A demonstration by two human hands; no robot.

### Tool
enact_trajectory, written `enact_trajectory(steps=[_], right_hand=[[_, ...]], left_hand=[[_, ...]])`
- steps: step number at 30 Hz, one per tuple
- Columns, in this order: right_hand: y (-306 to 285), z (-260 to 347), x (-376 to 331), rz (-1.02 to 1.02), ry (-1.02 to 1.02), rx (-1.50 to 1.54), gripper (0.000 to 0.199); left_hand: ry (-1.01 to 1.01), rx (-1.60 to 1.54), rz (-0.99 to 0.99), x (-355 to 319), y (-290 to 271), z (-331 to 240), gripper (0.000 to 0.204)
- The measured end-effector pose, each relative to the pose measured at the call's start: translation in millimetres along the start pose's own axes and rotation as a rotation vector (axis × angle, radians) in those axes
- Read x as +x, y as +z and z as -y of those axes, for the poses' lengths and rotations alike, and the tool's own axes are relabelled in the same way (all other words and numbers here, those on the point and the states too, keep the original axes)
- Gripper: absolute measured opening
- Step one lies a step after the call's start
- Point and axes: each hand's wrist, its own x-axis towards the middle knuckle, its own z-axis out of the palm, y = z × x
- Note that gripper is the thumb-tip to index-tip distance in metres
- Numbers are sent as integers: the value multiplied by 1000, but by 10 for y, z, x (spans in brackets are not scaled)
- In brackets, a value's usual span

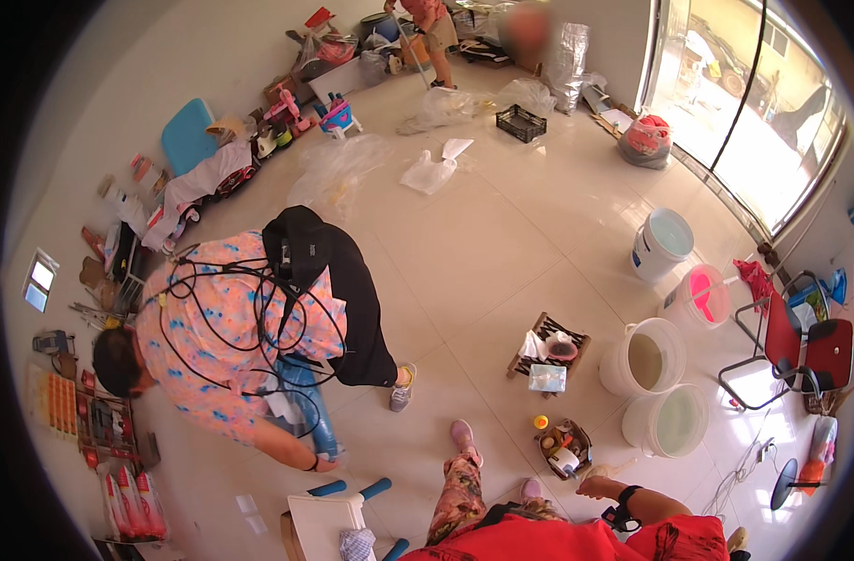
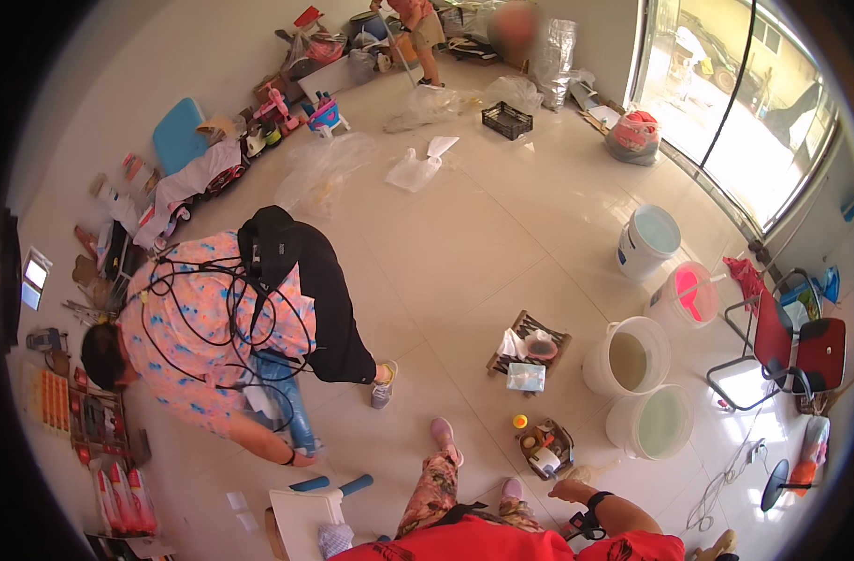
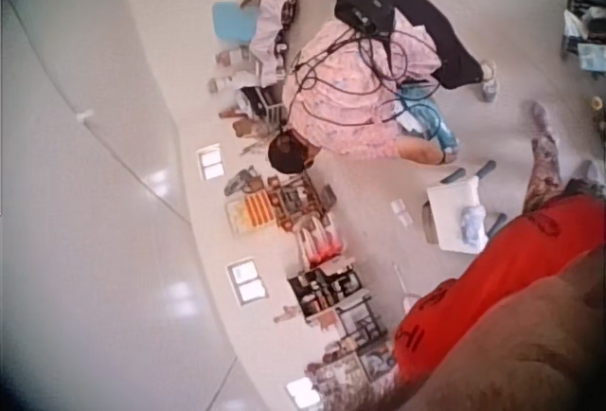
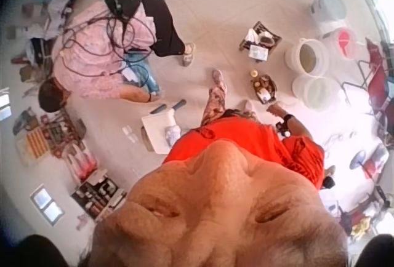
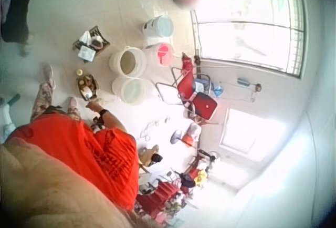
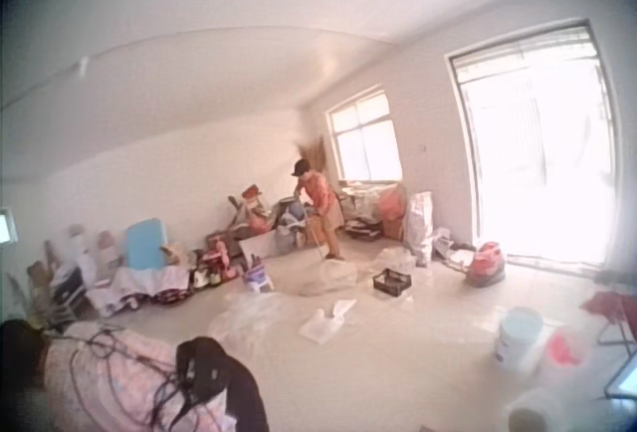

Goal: The person assembles a white and blue plastic baby chair by attaching the frame, legs, and seat components. They then place the assembled chair into a large clear plastic bag with the help of another person.

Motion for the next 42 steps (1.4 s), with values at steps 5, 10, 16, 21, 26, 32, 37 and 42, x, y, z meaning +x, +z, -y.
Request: enact_trajectory(steps=[5,10,16,21,26,32,37,42], right_hand=[[-368,672,-90,4,65,321,40],[-742,1308,-80,13,63,403,30],[-1343,1602,572,-45,-84,47,22],[-2078,1256,1823,-229,-85,-632,14],[-3848,2667,2193,-236,-774,-1114,11],[-5836,4665,2697,-629,-400,-212,31],[-6553,5924,2858,-402,-387,157,24],[-6673,7032,2885,-155,-73,-22,20]], left_hand=[[-39,-86,60,66,-427,-157,38],[-36,-172,145,405,-970,-426,33],[-105,-116,20,993,-1773,-1743,31],[-8,-132,-12,1391,-1781,-2368,34],[-3,-112,16,1799,-1654,-3109,35],[-36,-231,-74,2044,-1470,-3376,36],[-61,-294,-80,2544,-2003,-3973,37],[23,-339,-138,3202,-3136,-4962,38]])
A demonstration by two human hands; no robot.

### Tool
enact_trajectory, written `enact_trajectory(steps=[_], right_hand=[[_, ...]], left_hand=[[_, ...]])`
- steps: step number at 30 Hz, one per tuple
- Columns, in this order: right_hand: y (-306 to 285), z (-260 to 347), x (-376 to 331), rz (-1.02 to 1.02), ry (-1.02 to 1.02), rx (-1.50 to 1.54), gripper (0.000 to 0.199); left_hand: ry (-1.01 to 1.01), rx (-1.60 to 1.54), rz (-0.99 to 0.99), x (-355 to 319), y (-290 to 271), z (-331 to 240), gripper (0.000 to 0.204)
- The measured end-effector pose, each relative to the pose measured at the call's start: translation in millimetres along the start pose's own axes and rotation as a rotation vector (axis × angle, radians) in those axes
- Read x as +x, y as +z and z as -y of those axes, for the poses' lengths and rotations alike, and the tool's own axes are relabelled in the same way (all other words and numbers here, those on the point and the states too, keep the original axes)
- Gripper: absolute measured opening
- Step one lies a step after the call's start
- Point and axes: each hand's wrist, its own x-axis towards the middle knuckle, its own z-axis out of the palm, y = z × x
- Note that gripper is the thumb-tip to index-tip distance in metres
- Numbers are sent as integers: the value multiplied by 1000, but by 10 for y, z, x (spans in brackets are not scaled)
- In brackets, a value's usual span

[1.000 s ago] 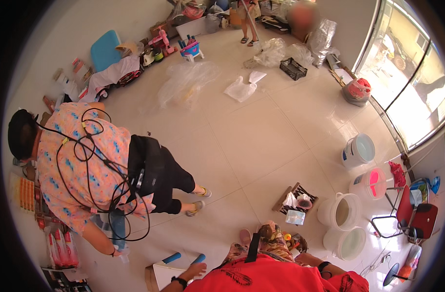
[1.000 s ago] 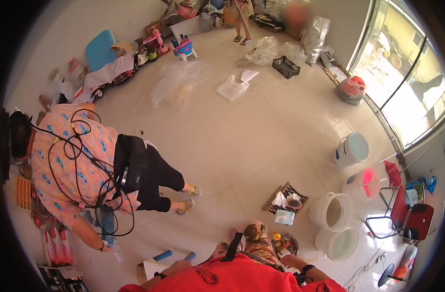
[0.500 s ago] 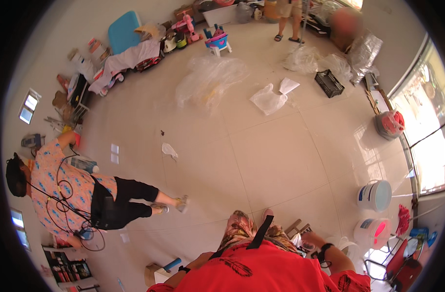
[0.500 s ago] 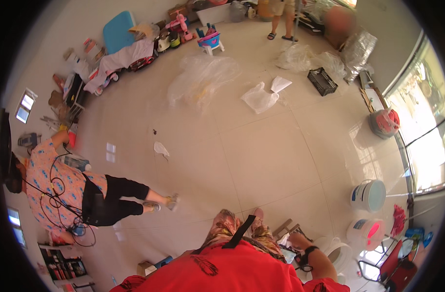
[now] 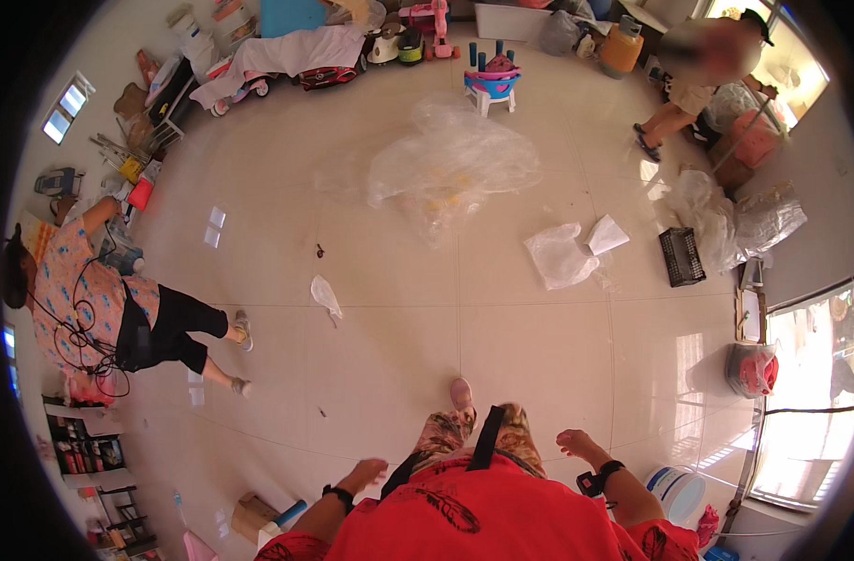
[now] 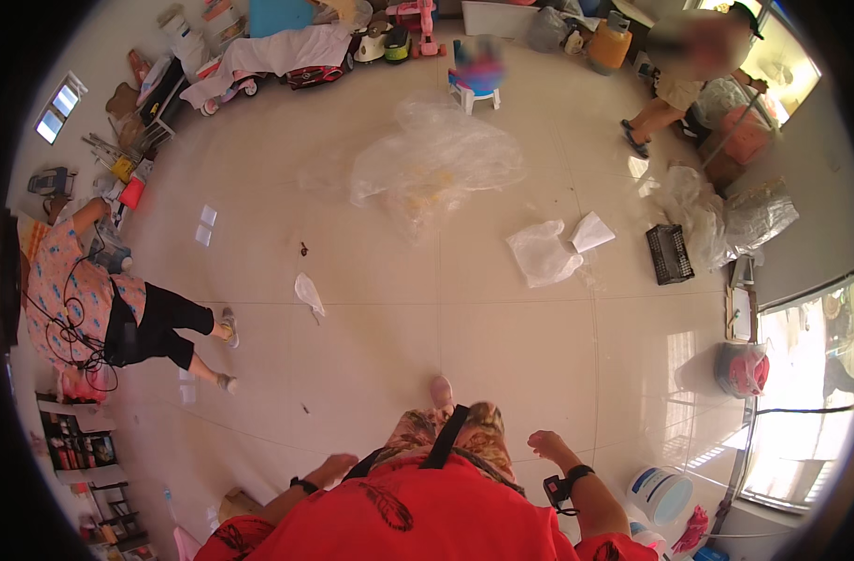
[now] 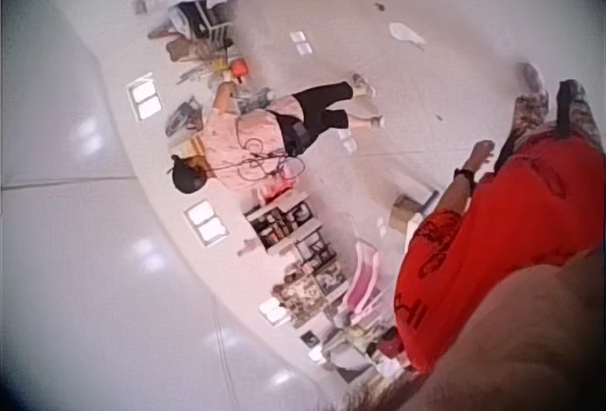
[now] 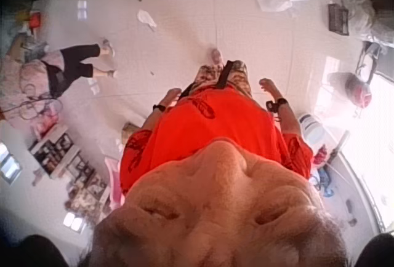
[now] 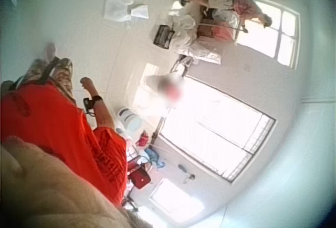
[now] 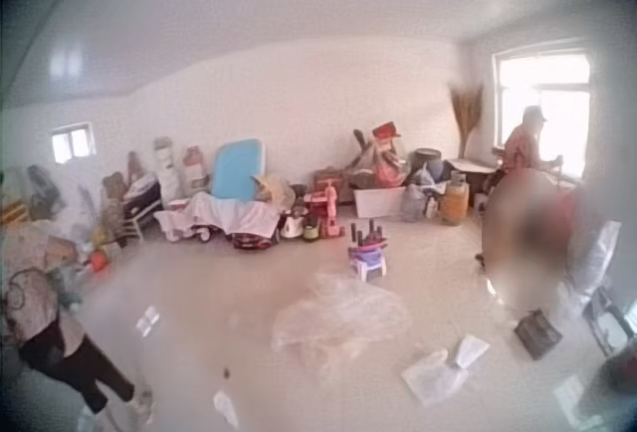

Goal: The person assembles a white and blue plastic baby chair by attaching the frame, legs, and seat components. They then place the assembled chair into a large clear plastic bag with the help of another person.

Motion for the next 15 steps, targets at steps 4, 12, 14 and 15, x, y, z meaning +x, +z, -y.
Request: enact_trajectory(steps=[4,12,14,15], right_hand=[[-146,234,578,-14,-253,-247,16],[-977,1860,1935,-1,-253,-492,18],[-1117,2317,2459,13,-298,-611,18],[-1120,2637,2567,3,-298,-602,18]], left_hand=[[60,-127,-75,298,-526,-1904,44],[133,-276,-67,1131,-1621,-3620,39],[4,-267,-122,1123,-1722,-3711,37],[-62,-272,-98,1168,-1818,-3757,36]])
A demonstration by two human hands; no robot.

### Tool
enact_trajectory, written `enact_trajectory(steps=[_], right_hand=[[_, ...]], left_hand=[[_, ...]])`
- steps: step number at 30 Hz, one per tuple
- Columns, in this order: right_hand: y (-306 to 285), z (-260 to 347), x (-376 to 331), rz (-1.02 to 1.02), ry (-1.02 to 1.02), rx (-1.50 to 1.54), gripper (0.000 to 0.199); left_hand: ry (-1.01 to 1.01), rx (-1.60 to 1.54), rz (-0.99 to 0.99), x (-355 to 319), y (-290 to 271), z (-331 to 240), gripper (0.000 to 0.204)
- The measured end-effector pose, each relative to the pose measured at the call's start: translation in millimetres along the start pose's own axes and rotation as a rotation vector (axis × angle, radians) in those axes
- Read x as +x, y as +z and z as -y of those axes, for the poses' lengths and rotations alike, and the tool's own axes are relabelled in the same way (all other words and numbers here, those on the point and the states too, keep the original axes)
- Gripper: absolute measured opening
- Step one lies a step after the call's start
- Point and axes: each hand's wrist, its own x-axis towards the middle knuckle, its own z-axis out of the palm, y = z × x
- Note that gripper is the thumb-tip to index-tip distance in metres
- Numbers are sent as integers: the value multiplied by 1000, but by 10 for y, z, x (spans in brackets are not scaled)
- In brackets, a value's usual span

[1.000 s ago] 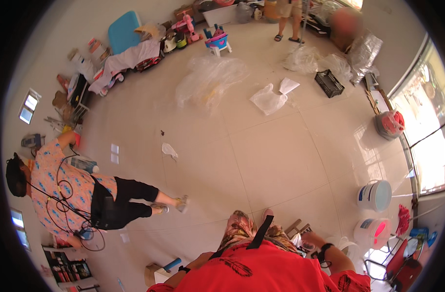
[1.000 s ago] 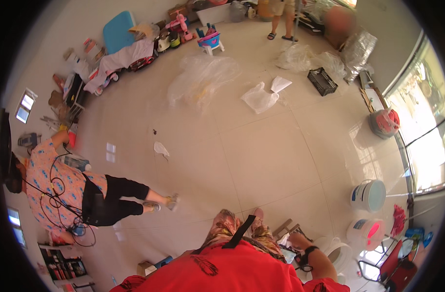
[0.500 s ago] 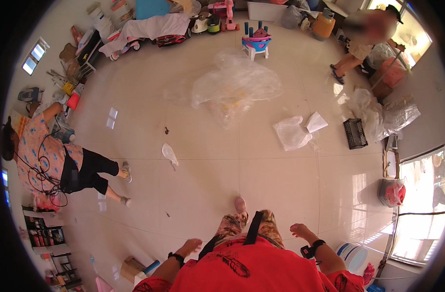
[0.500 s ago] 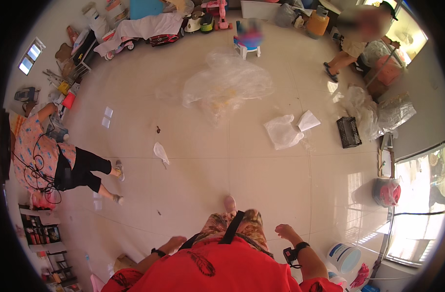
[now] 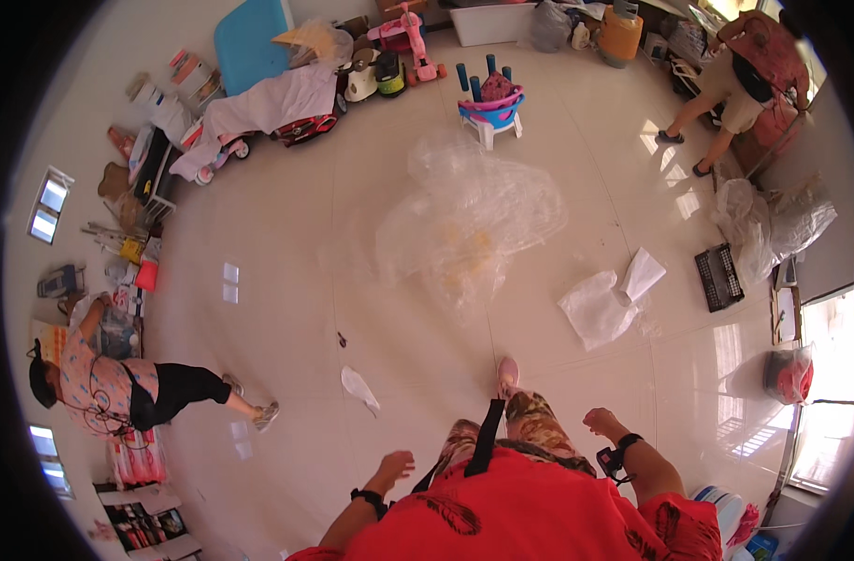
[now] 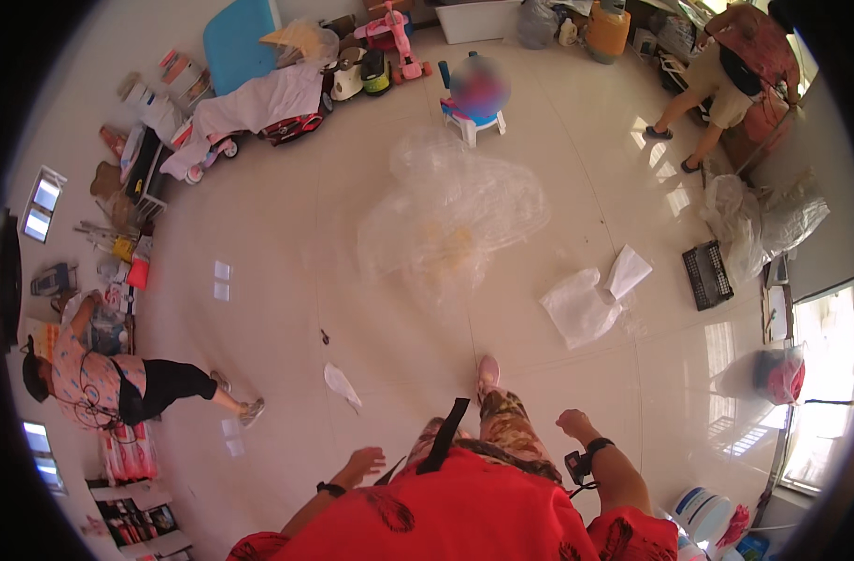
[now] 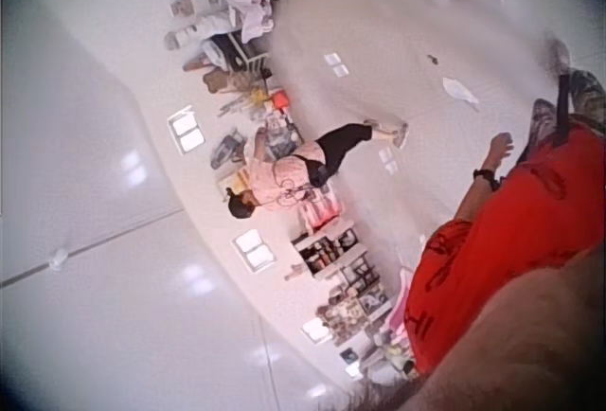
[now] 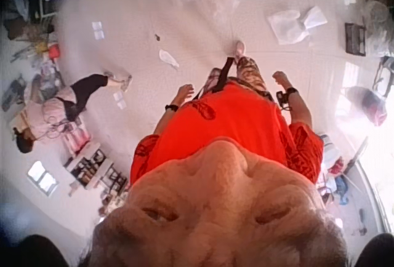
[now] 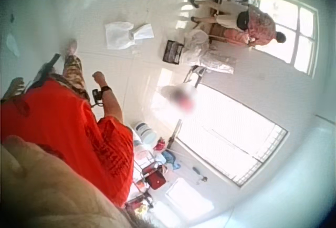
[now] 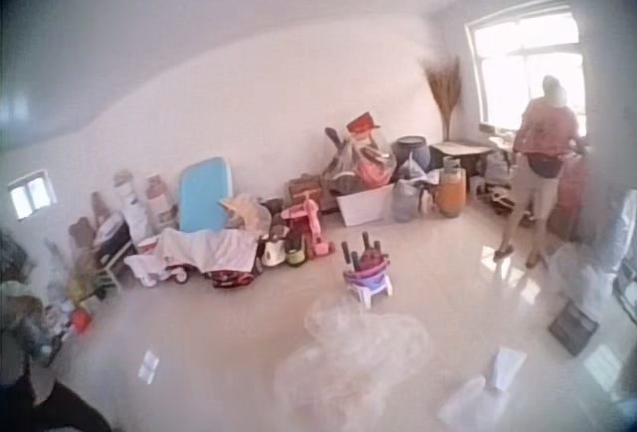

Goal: The person assembles a white and blue plastic baby chair by attaching the frame, legs, and seat components. They then place the assembled chair into a large clear plastic bag with the help of another person.

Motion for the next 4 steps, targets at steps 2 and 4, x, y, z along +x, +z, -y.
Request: enact_trajectory(steps=[2,4], right_hand=[[-657,628,145,-82,130,214,17],[-981,519,420,-18,-152,-10,19]], left_hand=[[-48,37,-6,5,-9,-420,37],[-65,-8,8,127,-32,-701,46]])
